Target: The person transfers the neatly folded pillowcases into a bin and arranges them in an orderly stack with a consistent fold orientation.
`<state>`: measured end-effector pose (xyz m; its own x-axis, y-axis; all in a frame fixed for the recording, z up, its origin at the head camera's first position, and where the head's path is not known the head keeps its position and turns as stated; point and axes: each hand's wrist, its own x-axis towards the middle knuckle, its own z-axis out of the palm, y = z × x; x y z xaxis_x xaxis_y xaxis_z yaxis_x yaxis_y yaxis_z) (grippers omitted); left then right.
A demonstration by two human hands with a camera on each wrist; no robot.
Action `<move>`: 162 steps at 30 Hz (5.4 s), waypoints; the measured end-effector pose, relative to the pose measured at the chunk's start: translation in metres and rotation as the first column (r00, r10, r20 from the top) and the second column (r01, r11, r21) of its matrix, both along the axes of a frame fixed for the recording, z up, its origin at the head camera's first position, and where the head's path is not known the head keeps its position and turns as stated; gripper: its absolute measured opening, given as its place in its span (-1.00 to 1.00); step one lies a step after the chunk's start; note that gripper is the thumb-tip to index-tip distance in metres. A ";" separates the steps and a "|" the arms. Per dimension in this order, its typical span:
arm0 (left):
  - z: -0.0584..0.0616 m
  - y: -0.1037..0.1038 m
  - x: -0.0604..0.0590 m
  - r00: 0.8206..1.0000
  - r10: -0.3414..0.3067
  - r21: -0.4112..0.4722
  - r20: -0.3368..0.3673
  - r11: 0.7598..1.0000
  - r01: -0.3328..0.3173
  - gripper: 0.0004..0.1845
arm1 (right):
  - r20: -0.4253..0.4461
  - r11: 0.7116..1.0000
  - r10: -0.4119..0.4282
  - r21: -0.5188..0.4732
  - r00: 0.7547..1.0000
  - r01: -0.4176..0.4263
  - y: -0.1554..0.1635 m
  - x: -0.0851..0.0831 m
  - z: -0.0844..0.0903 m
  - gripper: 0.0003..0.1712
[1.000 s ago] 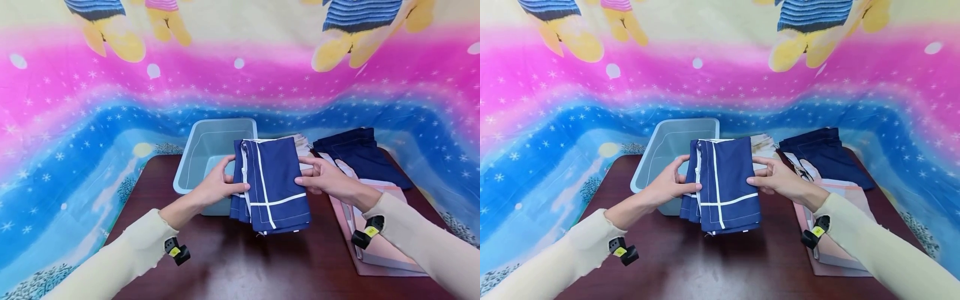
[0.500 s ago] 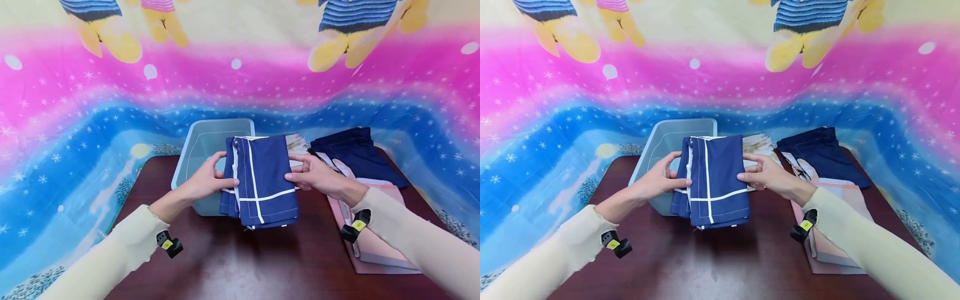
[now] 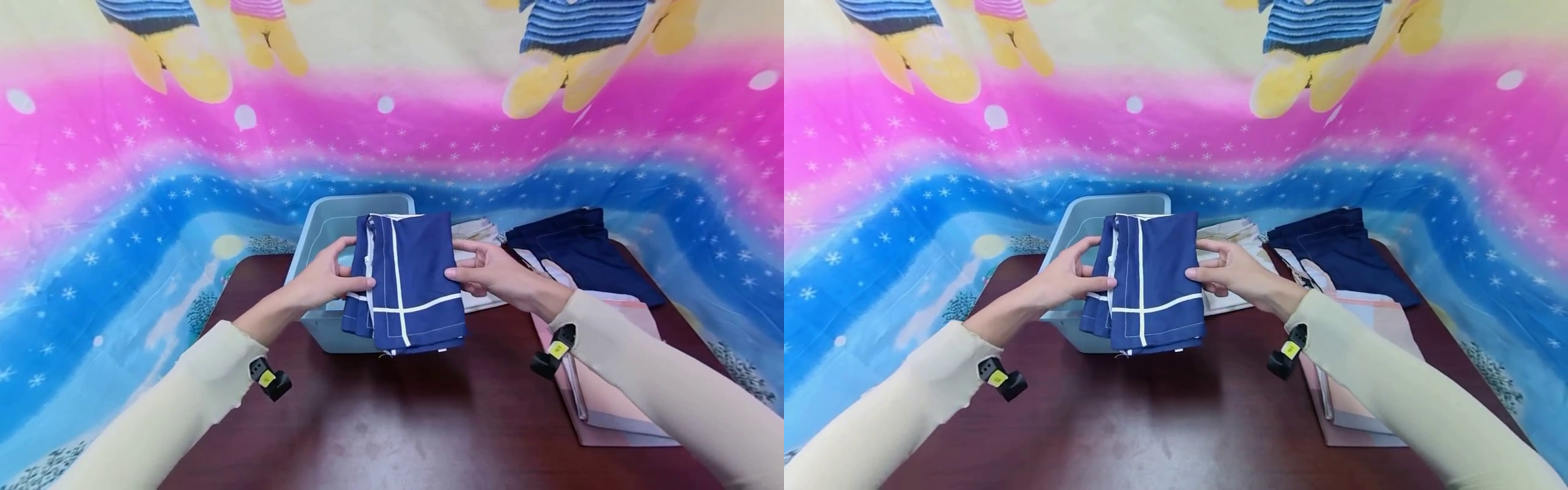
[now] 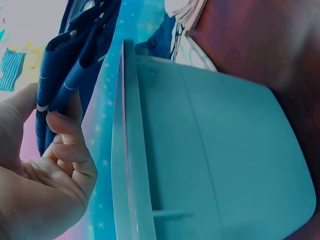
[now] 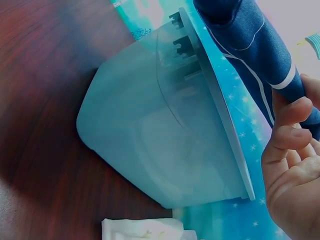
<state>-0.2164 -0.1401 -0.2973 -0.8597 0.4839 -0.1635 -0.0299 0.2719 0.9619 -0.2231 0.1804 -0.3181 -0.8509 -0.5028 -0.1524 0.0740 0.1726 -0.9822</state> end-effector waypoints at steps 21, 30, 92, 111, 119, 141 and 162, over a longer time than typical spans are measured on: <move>-0.002 -0.029 -0.033 0.999 0.030 -0.133 -0.015 0.991 -0.032 -0.06 | 0.015 0.999 0.003 -0.052 1.000 -0.002 -0.033 -0.028 -0.001 -0.19; -0.005 -0.040 -0.042 0.996 0.044 -0.277 -0.074 0.959 -0.063 -0.02 | 0.027 1.000 -0.030 -0.001 0.999 0.030 -0.044 -0.037 -0.003 -0.17; -0.014 -0.068 -0.099 0.977 0.142 -0.365 -0.159 0.911 -0.192 -0.06 | -0.087 0.955 -0.146 0.249 0.985 0.164 -0.094 -0.086 0.005 -0.15; -0.019 -0.064 -0.100 0.973 0.137 -0.415 -0.187 0.886 -0.204 -0.08 | -0.089 0.929 -0.159 0.323 0.983 0.180 -0.107 -0.085 0.005 -0.18; -0.020 -0.063 -0.102 0.972 0.130 -0.419 -0.195 0.885 -0.203 -0.10 | -0.087 0.925 -0.144 0.342 0.986 0.165 -0.105 -0.086 0.006 -0.21; -0.023 -0.065 -0.106 0.961 0.101 -0.488 -0.259 0.845 -0.220 -0.19 | -0.085 0.907 -0.132 0.391 0.988 0.155 -0.112 -0.091 0.009 -0.24; -0.025 -0.059 -0.103 0.932 0.105 -0.581 -0.348 0.756 -0.302 -0.31 | -0.034 0.903 -0.095 0.419 0.995 0.100 -0.110 -0.092 0.013 -0.23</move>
<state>-0.3195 -0.1994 -0.3227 -0.9802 0.1696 -0.1022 0.0842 0.8240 0.5603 -0.3153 0.0708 -0.3051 -0.8957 -0.3090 -0.3198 0.0997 0.5613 -0.8216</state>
